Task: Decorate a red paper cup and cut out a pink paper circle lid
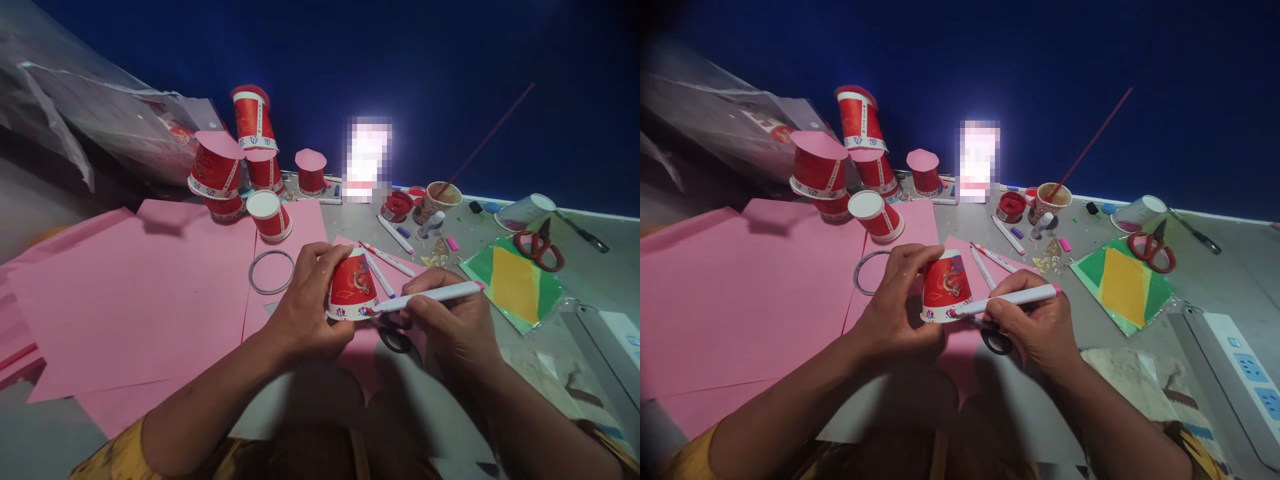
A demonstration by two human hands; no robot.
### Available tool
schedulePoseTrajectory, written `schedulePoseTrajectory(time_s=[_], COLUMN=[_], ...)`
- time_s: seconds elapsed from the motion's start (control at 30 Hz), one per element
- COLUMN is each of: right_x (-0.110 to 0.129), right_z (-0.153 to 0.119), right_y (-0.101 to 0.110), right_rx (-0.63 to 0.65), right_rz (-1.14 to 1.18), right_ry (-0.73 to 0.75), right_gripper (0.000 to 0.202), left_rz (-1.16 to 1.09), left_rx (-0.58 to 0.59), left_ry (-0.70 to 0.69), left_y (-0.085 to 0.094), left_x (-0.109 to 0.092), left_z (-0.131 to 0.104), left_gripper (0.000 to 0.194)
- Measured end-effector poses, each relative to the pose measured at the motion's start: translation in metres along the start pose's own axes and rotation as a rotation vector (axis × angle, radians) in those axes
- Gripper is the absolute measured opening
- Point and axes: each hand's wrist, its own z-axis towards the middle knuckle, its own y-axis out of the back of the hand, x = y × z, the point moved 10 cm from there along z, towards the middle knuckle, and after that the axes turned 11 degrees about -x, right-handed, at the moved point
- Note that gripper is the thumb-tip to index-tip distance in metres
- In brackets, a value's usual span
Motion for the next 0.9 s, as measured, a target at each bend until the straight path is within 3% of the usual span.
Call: schedulePoseTrajectory(time_s=[0.17,0.47,0.9], right_x=[-0.006,-0.004,0.005], right_z=[0.000,-0.002,-0.003], right_y=[-0.001,-0.007,-0.007], right_rx=[-0.035,0.046,0.031], right_rz=[0.080,0.020,0.051], right_ry=[-0.054,-0.054,-0.006], right_gripper=[0.026,0.027,0.024], left_rz=[0.001,-0.034,-0.065], left_rx=[0.005,0.022,0.059], left_ry=[0.008,0.009,0.040], left_y=[-0.001,-0.002,-0.004], left_x=[0.000,-0.001,-0.001], left_z=[-0.001,0.000,0.000], left_gripper=[0.092,0.090,0.089])
